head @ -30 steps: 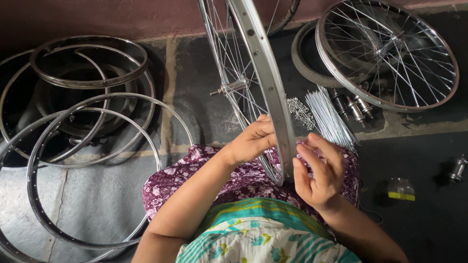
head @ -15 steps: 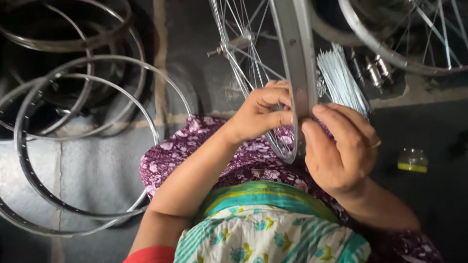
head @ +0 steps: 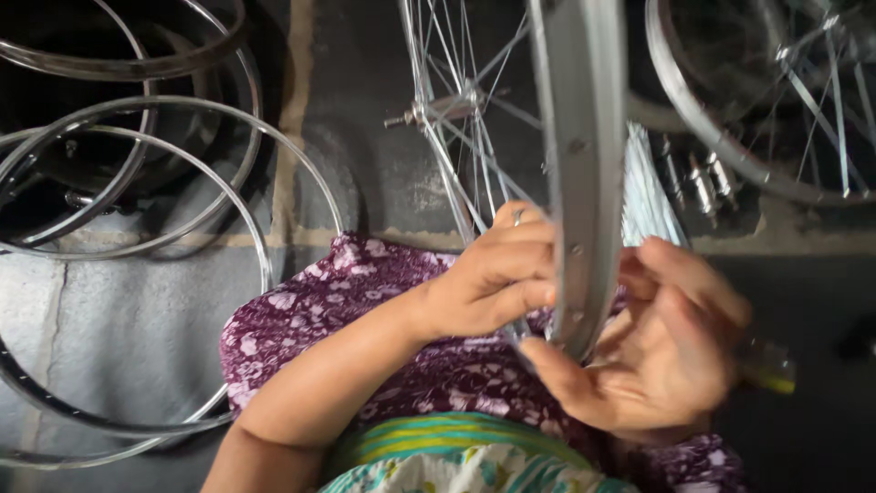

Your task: The person inserts metal spokes into a bicycle rim and hub, then secures each spoke with a nipple. They repeat this process around the wheel, occasionally rotating the rim to access different holes.

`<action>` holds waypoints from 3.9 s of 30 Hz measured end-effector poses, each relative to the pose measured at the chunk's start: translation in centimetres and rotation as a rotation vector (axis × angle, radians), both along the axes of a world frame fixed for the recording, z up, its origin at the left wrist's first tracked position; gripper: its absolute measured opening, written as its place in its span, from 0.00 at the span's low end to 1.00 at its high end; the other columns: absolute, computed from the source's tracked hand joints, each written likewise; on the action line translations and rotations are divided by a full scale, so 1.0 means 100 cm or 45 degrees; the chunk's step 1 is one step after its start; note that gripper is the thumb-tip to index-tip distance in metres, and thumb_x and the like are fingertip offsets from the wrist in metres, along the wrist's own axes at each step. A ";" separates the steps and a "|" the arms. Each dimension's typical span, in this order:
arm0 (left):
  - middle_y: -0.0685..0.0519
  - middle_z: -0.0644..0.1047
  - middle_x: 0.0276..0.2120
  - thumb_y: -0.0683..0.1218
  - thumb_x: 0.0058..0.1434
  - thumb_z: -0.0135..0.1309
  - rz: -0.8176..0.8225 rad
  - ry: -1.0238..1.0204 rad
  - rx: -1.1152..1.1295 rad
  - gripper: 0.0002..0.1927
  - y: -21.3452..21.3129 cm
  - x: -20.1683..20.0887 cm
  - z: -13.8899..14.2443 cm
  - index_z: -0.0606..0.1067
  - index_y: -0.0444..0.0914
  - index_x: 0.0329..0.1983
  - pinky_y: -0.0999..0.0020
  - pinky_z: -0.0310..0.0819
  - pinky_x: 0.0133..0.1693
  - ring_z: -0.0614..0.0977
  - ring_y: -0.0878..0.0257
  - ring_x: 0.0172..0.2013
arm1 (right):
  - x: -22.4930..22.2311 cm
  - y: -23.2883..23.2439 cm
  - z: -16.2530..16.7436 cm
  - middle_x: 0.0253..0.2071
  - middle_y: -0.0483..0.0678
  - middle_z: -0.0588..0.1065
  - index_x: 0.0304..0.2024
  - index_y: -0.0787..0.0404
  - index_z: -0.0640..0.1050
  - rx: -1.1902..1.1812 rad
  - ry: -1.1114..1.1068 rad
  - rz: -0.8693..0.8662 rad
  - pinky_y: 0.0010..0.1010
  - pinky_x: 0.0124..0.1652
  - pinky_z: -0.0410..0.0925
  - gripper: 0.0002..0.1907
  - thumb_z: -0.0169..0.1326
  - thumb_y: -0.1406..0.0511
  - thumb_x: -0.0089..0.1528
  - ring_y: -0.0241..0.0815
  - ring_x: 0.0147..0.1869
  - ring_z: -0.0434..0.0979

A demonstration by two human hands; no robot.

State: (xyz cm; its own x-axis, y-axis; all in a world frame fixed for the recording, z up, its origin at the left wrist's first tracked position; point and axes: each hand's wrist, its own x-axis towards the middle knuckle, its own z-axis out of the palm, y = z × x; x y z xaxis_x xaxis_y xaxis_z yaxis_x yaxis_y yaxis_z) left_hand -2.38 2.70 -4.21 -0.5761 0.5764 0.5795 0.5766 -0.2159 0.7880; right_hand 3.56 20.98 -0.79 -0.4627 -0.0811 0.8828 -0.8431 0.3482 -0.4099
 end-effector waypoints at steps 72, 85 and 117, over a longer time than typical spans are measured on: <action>0.57 0.79 0.46 0.51 0.70 0.59 0.038 -0.209 0.213 0.10 0.005 0.027 -0.001 0.80 0.39 0.45 0.65 0.60 0.62 0.76 0.65 0.52 | 0.050 -0.004 0.063 0.42 0.48 0.74 0.37 0.63 0.83 0.833 0.303 -0.584 0.34 0.51 0.71 0.05 0.65 0.70 0.59 0.51 0.52 0.75; 0.50 0.79 0.53 0.49 0.66 0.51 0.333 -0.260 0.171 0.15 0.014 0.053 0.050 0.77 0.37 0.51 0.56 0.42 0.75 0.76 0.57 0.61 | 0.048 -0.015 -0.017 0.71 0.65 0.53 0.72 0.54 0.50 -0.248 0.020 0.408 0.49 0.61 0.75 0.37 0.55 0.69 0.67 0.59 0.70 0.66; 0.47 0.76 0.44 0.30 0.50 0.48 0.851 -0.418 0.325 0.19 -0.140 0.065 0.066 0.68 0.34 0.46 0.42 0.61 0.71 0.80 0.50 0.55 | -0.167 0.008 -0.218 0.51 0.55 0.80 0.57 0.66 0.73 -0.180 -0.790 0.122 0.31 0.54 0.74 0.16 0.53 0.74 0.67 0.44 0.57 0.82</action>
